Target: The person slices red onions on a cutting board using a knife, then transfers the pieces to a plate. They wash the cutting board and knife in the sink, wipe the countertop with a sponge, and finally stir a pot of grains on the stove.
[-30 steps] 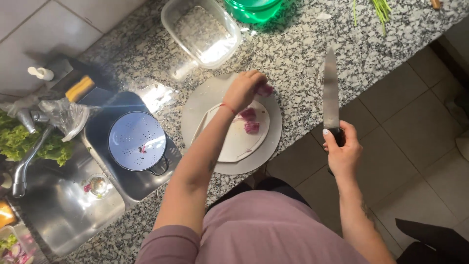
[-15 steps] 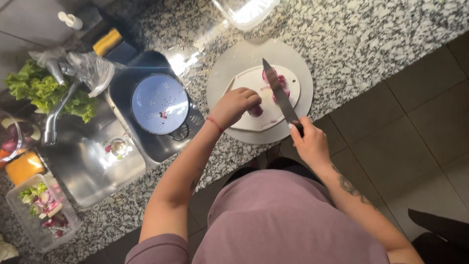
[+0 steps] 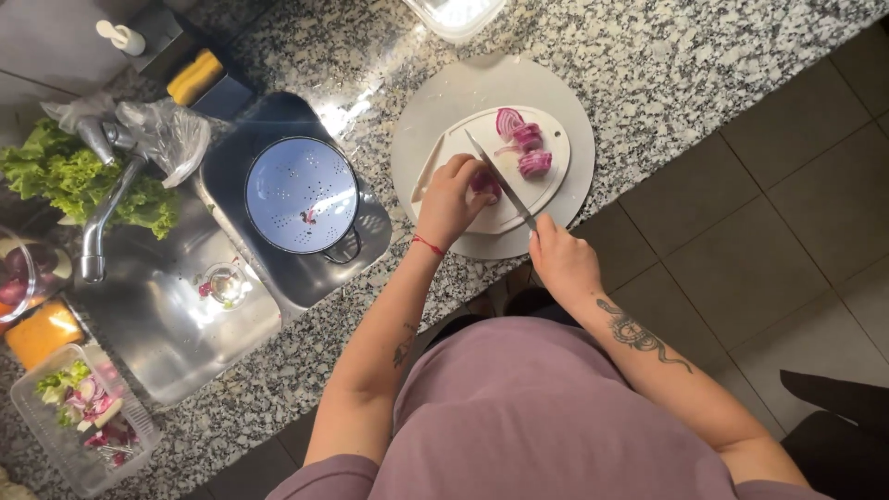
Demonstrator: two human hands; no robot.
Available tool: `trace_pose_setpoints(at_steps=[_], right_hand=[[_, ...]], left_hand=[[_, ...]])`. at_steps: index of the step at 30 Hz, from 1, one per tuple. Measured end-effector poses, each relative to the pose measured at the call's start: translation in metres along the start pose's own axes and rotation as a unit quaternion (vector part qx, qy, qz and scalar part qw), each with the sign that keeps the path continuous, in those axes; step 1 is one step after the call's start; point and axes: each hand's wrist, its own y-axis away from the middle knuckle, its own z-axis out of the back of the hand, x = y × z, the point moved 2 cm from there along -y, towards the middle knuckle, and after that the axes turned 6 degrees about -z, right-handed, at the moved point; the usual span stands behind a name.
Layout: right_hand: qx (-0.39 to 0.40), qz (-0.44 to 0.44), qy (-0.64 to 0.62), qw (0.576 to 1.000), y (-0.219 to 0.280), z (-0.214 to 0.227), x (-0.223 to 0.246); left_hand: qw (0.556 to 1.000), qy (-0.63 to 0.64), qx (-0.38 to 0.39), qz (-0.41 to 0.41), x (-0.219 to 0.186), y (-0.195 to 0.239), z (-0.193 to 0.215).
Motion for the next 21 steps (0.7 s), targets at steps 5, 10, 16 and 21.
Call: trace_pose_setpoints(at_steps=[5, 10, 16, 21], right_hand=[[0.001, -0.002, 0.002, 1.0, -0.002, 0.001, -0.001], [-0.017, -0.052, -0.027, 0.998, 0.006, 0.015, -0.028], [0.026, -0.074, -0.001, 0.997, 0.027, 0.025, -0.063], [0.043, -0.077, -0.06, 0.994, 0.017, 0.009, -0.036]], left_hand=[[1.0, 0.015, -0.01, 0.015, -0.003, 0.001, 0.002], [0.993, 0.1, 0.043, 0.042, 0.005, -0.006, 0.014], [0.991, 0.02, 0.122, 0.047, -0.006, -0.02, 0.056], [0.993, -0.027, 0.097, -0.064, 0.008, -0.019, 0.009]])
